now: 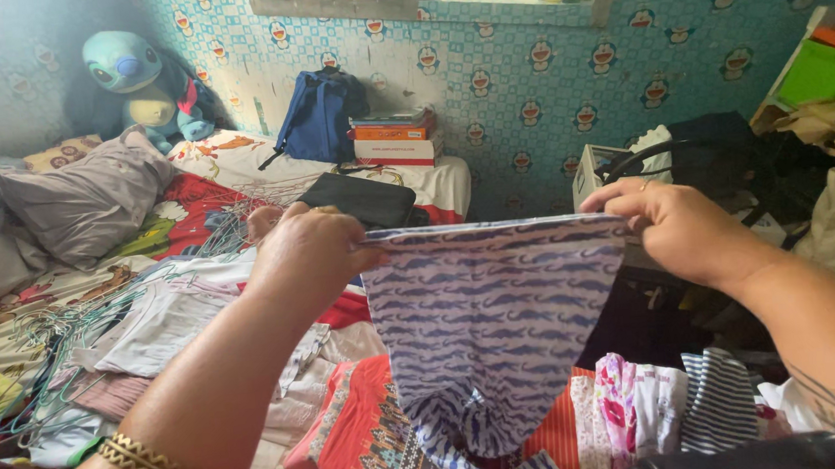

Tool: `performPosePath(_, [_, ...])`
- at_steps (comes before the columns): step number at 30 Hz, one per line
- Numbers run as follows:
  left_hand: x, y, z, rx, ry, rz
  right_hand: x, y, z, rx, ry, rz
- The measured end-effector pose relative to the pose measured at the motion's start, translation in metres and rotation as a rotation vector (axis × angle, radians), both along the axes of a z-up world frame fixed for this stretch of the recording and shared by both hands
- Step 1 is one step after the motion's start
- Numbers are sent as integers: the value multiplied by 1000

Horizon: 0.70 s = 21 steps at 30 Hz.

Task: The person sorts and organizes various items of baby clothing by hand on a bed and table, including folding small pants and arranging shirts and hangers.

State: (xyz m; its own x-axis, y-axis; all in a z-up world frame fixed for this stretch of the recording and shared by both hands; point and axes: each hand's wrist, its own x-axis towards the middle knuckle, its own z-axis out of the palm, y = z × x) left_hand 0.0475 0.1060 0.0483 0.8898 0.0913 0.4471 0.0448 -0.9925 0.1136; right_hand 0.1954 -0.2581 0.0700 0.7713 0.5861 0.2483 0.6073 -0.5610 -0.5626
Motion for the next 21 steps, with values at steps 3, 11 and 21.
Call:
performPosePath(3, [6, -7, 0, -43, -157, -23, 5, 1, -5, 118, -70, 94])
performPosePath(11, [-1, -16, 18, -214, -146, -96, -15, 17, -14, 111, -39, -240])
performPosePath(21, [-7, -5, 0, -112, -29, 19, 2, -4, -26, 418, 157, 190])
